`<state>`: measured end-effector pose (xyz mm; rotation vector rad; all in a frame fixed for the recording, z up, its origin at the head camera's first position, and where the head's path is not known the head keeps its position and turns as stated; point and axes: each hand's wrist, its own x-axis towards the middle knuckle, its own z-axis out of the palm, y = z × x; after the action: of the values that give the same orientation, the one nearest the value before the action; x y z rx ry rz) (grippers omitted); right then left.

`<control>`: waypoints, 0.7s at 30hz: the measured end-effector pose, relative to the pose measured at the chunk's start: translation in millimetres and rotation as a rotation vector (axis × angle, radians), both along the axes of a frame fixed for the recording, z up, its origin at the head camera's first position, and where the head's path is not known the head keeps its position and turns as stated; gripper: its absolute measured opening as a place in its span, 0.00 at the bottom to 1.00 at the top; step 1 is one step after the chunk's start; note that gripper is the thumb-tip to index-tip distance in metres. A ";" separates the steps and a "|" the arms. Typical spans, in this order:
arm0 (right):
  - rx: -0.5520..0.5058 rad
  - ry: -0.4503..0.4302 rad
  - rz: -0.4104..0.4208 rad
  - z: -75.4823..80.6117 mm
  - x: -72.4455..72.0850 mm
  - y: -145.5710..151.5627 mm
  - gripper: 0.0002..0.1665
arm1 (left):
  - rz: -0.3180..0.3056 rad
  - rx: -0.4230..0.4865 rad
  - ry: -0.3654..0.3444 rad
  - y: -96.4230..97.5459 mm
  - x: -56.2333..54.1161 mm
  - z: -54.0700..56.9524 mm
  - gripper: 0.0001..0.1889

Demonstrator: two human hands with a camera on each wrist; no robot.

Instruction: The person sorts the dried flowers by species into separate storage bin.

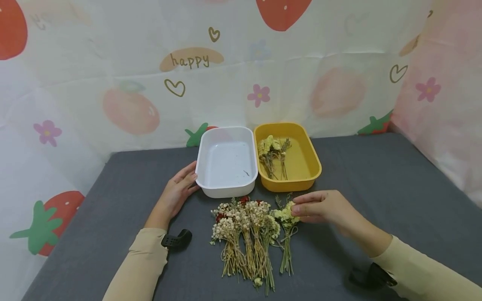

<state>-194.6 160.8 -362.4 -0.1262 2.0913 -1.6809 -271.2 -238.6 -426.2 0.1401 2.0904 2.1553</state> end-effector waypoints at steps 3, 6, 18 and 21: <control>-0.016 -0.031 0.013 -3.9 4.5 1.0 0.36 | 0.000 0.006 -0.004 -0.6 0.7 -0.6 0.30; -0.065 -0.082 0.047 -8.9 8.1 2.9 0.36 | 0.003 0.010 -0.012 -0.5 0.4 -1.4 0.30; -0.137 -0.243 0.143 -33.2 22.1 12.0 0.31 | 0.003 0.014 -0.014 -0.6 -2.2 -1.7 0.30; -0.134 -0.264 0.147 -35.2 23.8 13.2 0.32 | 0.003 0.010 -0.011 -0.5 -2.4 -1.8 0.29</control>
<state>-170.8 174.0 -397.6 -0.0915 1.7358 -1.6508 -273.5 -239.1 -428.1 0.1250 2.0759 2.1631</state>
